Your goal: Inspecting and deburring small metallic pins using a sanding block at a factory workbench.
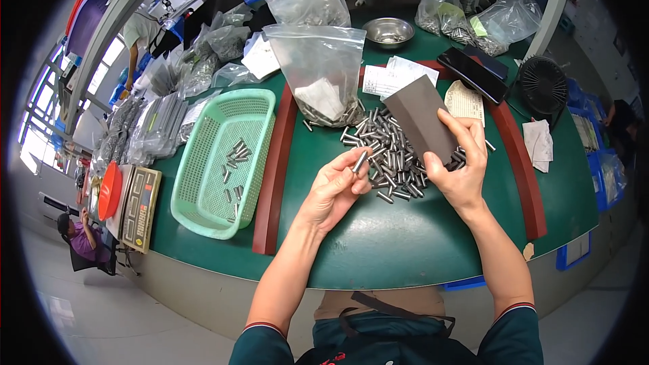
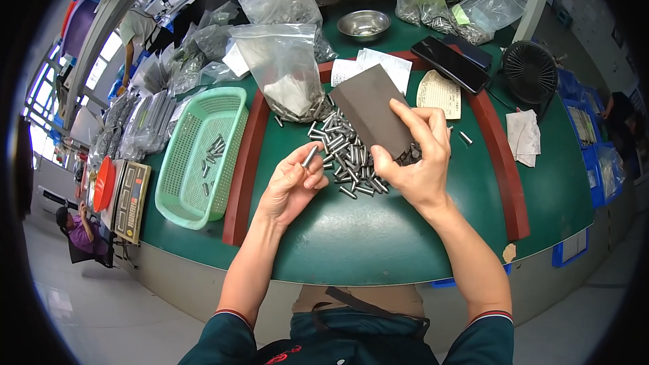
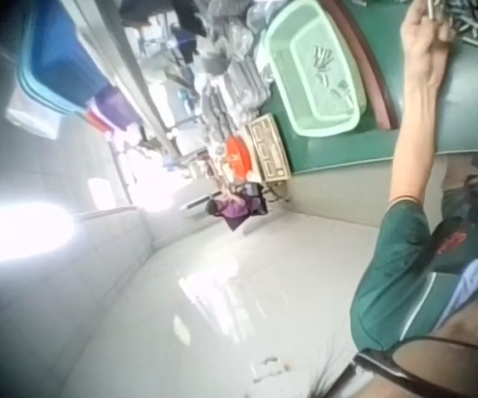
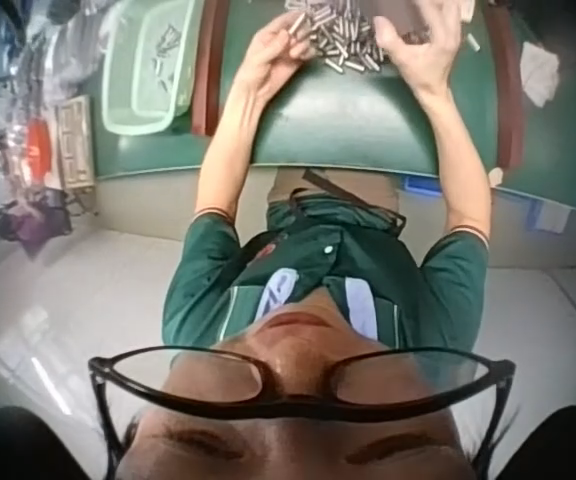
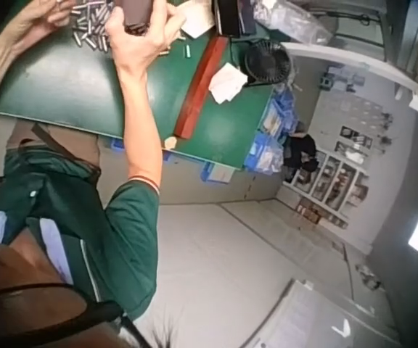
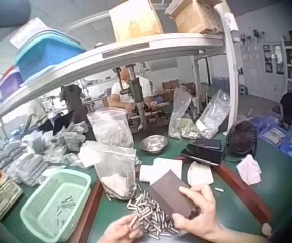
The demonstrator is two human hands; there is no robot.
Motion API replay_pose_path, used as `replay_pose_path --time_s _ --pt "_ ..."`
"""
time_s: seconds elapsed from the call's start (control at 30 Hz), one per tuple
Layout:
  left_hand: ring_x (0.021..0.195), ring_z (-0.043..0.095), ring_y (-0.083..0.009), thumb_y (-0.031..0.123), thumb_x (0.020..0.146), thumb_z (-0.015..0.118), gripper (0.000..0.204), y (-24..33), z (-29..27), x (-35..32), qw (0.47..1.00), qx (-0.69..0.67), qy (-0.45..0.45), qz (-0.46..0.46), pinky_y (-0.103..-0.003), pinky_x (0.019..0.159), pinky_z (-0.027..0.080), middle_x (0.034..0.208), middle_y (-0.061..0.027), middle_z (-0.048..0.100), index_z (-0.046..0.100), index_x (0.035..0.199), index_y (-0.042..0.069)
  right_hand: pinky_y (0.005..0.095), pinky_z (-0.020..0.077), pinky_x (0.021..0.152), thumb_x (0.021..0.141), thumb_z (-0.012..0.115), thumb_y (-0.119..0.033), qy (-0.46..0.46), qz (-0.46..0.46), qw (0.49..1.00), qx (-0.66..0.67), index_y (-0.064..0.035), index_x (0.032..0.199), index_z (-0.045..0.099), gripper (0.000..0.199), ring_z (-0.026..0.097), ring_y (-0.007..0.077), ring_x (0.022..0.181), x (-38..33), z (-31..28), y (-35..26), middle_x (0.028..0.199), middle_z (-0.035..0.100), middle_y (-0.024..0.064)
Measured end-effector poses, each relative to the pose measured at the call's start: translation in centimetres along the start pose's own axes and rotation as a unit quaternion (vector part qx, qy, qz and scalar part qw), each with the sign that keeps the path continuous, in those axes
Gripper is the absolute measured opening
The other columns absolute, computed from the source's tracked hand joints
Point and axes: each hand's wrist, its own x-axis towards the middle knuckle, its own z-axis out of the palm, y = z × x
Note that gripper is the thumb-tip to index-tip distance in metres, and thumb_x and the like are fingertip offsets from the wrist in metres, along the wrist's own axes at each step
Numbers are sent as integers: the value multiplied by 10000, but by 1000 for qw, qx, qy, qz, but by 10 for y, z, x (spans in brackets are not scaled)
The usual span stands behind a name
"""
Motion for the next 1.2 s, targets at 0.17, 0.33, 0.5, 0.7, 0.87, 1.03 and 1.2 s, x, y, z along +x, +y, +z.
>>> replay_pose_path --time_s 0.17,0.33,0.5,0.7,0.87,1.03,1.2 --pt "696 436 -95 204 849 654 472 0 -6 0 999 -42 -25 8 -248 686 360 864 -16 505 513 1253 4 341 382 780 520 732 -201 -26 -37 999 -12 -52 1118 623 625 520 230 856 -4 4 -4 943 528 92" --pt "662 413 -65 274 816 698 544 2 -2 -1 1000 3 10 4 -241 673 328 829 16 455 489 1240 4 355 372 768 488 741 -215 -53 -73 995 -37 -70 1110 631 648 517 243 844 -5 4 -12 942 532 103" --pt "700 436 -81 236 844 670 449 -1 -6 -2 1000 17 18 17 -231 689 366 857 3 501 525 1197 1 364 363 756 461 739 -249 -81 -140 986 -42 -96 1099 642 664 515 252 830 -6 4 -17 932 532 106" --pt "744 464 -92 212 873 643 332 -12 6 0 994 108 21 21 -226 713 400 915 -7 571 573 1106 -14 381 359 782 478 740 -248 -75 -121 989 -39 -89 1096 640 646 513 266 848 -5 16 -24 945 511 112" --pt "735 473 -81 185 876 633 306 -11 4 0 981 187 35 38 -223 696 410 912 -17 582 587 1098 -20 375 356 762 484 746 -247 -82 -123 988 -44 -94 1097 642 641 514 261 842 -10 15 -20 943 514 109" --pt "742 473 -90 181 871 635 413 -9 3 0 987 160 6 1 -219 704 410 900 -15 555 542 1224 -13 356 404 756 532 748 -193 56 -50 995 -70 -64 1092 639 584 522 247 838 16 10 -6 931 522 90" --pt "734 462 -95 207 865 637 467 -4 -6 1 998 57 10 8 -247 693 387 884 -20 513 504 1269 13 345 373 793 519 736 -220 38 -57 992 -110 -72 1120 629 629 511 226 889 7 -6 12 967 513 86"
